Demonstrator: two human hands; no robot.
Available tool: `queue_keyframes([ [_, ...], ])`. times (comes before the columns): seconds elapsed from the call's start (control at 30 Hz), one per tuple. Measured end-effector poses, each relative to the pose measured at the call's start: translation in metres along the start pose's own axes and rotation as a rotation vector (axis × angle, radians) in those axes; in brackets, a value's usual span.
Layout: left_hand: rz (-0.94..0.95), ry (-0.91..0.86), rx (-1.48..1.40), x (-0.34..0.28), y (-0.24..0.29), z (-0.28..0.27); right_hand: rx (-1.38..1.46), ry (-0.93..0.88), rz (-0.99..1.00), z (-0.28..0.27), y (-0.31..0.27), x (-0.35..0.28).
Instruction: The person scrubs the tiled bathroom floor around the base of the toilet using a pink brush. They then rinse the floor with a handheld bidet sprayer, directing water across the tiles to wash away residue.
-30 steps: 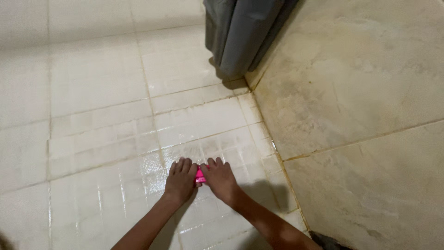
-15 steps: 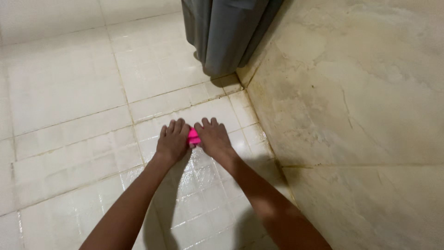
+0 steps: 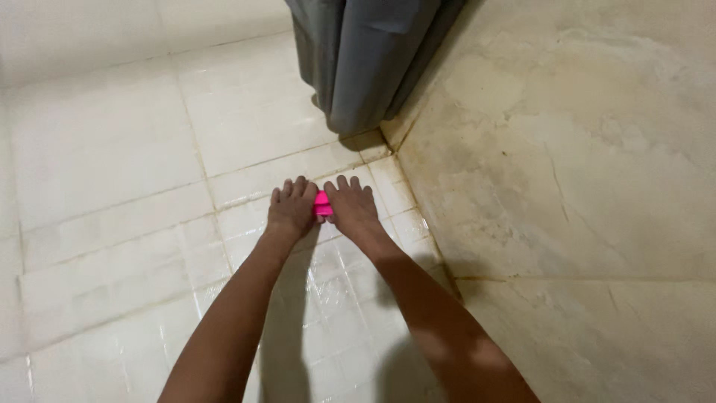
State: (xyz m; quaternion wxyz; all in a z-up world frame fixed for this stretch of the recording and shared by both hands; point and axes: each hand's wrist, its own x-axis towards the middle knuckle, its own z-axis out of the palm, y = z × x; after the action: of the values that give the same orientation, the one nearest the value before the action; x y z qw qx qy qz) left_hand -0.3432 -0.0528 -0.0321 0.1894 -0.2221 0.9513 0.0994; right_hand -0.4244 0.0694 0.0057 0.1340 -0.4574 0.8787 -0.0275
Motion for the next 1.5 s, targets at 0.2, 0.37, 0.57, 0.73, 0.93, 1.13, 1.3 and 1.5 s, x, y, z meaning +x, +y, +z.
queue_keyframes([
  [0.2,0.003,-0.022,-0.038,-0.04,0.02,0.026,-0.004,-0.015,-0.026,0.012,-0.002,-0.054],
  [0.37,0.019,-0.032,-0.043,-0.084,0.028,0.047,-0.02,-0.019,-0.055,0.025,-0.014,-0.097],
  [0.57,0.055,-0.059,-0.071,-0.144,0.026,0.067,-0.015,-0.02,-0.091,0.043,-0.035,-0.154],
  [0.73,0.09,-0.007,-0.088,-0.173,0.021,0.079,-0.021,-0.067,-0.081,0.047,-0.049,-0.172],
  [0.93,0.076,0.065,-0.085,-0.15,0.013,0.078,-0.041,-0.036,-0.115,0.04,-0.041,-0.144],
  [1.13,0.058,0.086,-0.082,-0.092,-0.001,0.05,-0.02,0.014,-0.133,0.022,-0.024,-0.082],
  [1.3,0.064,0.092,-0.061,-0.042,-0.005,0.027,-0.062,0.036,-0.12,0.01,-0.002,-0.035],
  [1.5,0.034,0.065,-0.067,-0.008,0.0,0.012,-0.046,0.046,-0.075,0.001,0.01,-0.012],
])
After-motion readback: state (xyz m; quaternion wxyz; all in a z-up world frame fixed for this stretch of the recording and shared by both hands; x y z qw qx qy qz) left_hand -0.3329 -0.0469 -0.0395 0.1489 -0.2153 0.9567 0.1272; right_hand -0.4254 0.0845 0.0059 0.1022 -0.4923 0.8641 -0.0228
